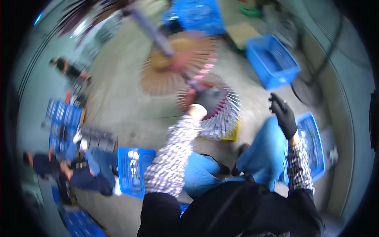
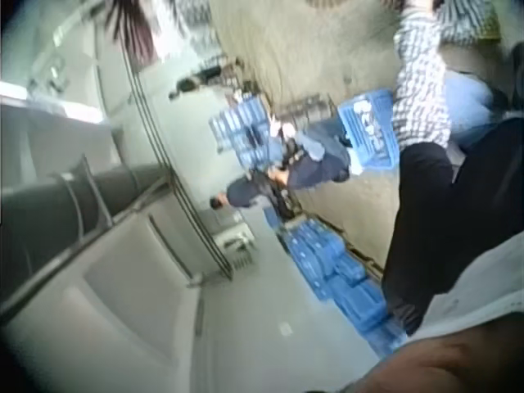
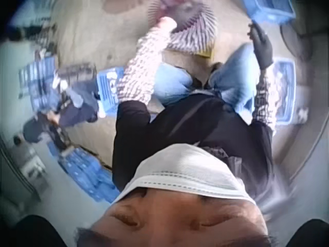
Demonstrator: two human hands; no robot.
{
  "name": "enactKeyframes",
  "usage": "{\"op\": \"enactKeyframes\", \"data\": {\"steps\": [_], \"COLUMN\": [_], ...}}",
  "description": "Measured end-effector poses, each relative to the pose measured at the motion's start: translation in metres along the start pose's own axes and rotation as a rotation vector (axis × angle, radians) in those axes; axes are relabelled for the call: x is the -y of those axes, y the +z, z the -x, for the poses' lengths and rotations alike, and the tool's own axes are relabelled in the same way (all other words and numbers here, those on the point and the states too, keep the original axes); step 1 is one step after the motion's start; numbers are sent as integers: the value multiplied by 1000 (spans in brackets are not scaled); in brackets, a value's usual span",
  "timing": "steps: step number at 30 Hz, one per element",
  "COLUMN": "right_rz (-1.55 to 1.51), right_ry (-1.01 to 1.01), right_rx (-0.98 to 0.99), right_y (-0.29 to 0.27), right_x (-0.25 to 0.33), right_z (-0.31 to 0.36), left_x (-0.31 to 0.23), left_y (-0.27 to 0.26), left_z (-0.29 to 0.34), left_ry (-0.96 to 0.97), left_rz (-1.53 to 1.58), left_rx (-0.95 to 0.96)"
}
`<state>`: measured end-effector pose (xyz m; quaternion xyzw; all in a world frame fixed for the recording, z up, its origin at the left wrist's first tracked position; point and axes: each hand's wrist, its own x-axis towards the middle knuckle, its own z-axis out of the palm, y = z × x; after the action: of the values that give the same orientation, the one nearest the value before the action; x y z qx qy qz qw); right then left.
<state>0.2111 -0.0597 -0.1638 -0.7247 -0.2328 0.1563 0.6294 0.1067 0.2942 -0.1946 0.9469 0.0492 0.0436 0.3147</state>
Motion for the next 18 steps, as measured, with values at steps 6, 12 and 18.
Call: {"op": "enactKeyframes", "data": {"steps": [6, 12, 18], "right_rz": [578, 1117, 968], "right_ry": [416, 737, 946], "right_rx": [-602, -392, -249], "right_y": [-198, -240, -180], "right_x": [-220, -328, -289], "right_z": [104, 284, 272], "left_x": [42, -5, -3], "left_y": [3, 4, -24], "left_z": [-6, -19, 10], "left_ry": [101, -338, -471], "left_rz": [-211, 225, 328], "left_rx": [-10, 78, 48]}}
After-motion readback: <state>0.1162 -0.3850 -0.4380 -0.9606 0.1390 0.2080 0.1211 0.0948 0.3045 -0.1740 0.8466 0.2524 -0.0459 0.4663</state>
